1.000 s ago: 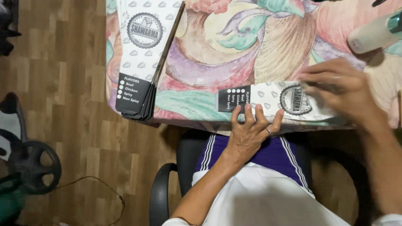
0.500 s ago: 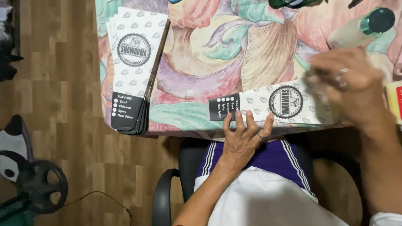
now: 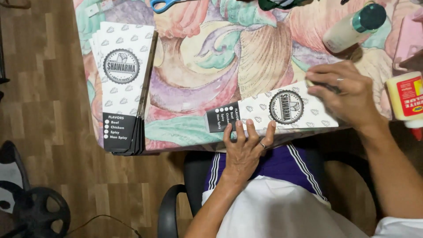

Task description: Folding printed paper sheets into conical food wrappers and stacking them.

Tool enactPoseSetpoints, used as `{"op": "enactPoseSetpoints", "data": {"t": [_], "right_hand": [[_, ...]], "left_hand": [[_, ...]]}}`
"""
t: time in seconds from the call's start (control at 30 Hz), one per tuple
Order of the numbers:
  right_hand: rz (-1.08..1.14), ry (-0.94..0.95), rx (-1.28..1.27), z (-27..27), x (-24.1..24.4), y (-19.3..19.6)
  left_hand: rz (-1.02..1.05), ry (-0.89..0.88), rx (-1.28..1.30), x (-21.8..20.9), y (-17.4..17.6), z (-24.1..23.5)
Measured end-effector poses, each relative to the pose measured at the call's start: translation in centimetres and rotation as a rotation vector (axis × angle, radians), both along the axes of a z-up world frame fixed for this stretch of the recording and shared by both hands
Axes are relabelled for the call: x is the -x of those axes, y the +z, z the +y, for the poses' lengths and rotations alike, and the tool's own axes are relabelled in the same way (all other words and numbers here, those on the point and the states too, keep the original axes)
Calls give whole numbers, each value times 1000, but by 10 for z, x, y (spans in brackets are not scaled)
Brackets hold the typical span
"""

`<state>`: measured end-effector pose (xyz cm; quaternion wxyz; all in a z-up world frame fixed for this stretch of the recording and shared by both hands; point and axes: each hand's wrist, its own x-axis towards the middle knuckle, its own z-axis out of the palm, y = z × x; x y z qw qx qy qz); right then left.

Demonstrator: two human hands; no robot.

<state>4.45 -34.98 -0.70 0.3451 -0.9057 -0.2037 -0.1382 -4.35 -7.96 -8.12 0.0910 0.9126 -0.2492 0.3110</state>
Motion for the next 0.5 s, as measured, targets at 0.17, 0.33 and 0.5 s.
{"op": "enactPoseSetpoints", "data": {"t": [0.17,0.33,0.5], "right_hand": [[-24,-58,74,-3,3,7],[66,226,-116,80,-12,25],[55,524,-231,188,-36,1]], "left_hand": [[-1,10,24,0,2,-1],[-11,10,72,0,4,-2],[63,-47,140,7,-14,-2]]}}
